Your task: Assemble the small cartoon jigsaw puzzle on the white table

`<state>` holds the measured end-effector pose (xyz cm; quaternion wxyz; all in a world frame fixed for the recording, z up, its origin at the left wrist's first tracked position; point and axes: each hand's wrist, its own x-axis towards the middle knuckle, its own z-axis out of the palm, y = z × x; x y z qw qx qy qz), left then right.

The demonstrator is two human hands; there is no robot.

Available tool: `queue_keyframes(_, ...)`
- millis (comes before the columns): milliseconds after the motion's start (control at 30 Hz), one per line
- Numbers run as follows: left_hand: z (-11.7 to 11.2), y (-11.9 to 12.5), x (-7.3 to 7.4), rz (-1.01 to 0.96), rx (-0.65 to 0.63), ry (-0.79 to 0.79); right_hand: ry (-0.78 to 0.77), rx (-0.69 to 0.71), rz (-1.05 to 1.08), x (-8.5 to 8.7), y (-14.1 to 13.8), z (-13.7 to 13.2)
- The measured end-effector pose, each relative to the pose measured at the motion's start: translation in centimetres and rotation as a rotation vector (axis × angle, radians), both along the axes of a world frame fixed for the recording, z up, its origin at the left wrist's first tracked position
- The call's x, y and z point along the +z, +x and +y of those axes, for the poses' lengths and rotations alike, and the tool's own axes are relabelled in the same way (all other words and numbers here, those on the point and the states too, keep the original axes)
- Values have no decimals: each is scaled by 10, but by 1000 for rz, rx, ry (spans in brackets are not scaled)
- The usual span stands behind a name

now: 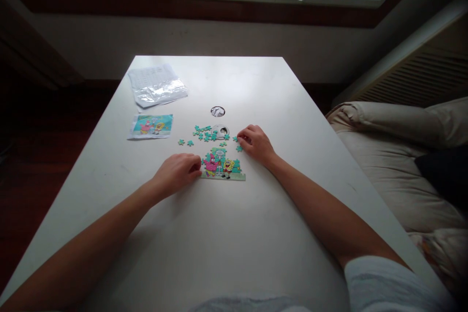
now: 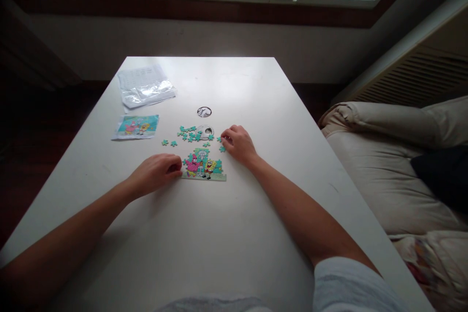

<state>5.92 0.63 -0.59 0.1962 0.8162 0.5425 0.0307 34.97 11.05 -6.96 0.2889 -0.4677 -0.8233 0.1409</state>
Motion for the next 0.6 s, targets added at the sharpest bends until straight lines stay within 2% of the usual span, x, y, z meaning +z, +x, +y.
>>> queue_keyframes(167, -19, 19, 6, 177, -111, 204, -10, 3, -7, 0, 0, 1)
queue_keyframes(300, -39, 34, 17, 208, -158, 182, 0, 1, -14, 0, 0, 2)
queue_keyframes(400, -55, 31, 21, 178, -171, 141, 12, 3, -30, 1, -2, 1)
queue_keyframes(467, -66, 24, 17, 129, -174, 148, 11, 11, -44, 1, -4, 1)
queue_keyframes(600, -83, 9, -3, 112, -152, 291, 20, 27, -56, 0, -8, 3)
